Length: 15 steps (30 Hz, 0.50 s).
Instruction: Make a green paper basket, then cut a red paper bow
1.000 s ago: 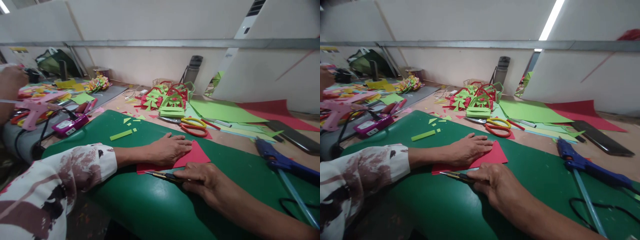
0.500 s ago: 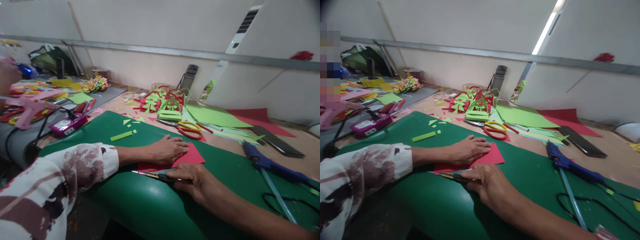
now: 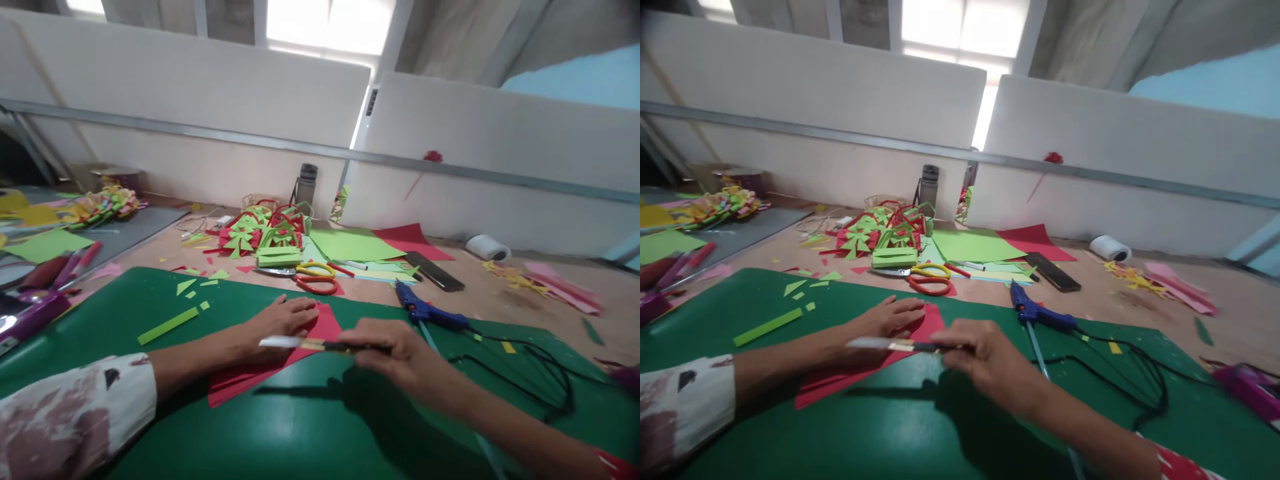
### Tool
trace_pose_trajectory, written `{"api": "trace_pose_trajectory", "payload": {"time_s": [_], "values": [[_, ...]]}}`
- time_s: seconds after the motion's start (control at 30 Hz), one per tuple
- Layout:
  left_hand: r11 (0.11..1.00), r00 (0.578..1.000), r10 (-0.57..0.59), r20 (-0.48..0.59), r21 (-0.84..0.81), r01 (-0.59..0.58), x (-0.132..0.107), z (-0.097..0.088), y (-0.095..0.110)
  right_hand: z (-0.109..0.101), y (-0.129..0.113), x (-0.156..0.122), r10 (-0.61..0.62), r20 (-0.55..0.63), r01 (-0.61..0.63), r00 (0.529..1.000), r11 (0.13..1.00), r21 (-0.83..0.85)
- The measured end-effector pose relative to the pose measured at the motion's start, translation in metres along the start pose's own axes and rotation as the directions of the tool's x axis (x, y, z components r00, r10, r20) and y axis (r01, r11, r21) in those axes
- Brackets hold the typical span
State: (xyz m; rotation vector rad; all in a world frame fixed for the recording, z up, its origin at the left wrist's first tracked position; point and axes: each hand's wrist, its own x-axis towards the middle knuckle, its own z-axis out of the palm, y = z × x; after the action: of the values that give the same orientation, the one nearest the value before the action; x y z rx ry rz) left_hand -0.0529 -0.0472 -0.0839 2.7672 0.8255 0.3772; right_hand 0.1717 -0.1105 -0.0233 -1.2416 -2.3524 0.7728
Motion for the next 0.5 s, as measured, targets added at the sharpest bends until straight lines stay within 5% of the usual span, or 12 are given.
{"api": "trace_pose_trajectory", "payload": {"time_s": [0.17, 0.3, 0.4, 0.5], "values": [[0.998, 0.989, 0.054, -0.139, 0.048, -0.048, 0.015, -0.011, -0.008, -0.042, 0.058, 0.012, 0.141, -0.336, -0.221, 0.931, 0.952, -0.212], [0.985, 0.958, -0.087, -0.272, 0.121, 0.124, 0.009, -0.023, -0.012, -0.048, 0.094, 0.030, 0.176, -0.457, -0.319, 0.872, 0.912, -0.257], [0.943, 0.954, -0.266, -0.138, 0.171, 0.287, -0.009, -0.030, 0.003, -0.042, 0.092, 0.033, 0.121, -0.445, -0.278, 0.887, 0.910, -0.306], [0.938, 0.947, -0.312, 0.072, 0.182, 0.295, -0.027, -0.027, 0.026, -0.033, 0.073, 0.031, 0.076, -0.325, -0.176, 0.943, 0.940, -0.292]]}}
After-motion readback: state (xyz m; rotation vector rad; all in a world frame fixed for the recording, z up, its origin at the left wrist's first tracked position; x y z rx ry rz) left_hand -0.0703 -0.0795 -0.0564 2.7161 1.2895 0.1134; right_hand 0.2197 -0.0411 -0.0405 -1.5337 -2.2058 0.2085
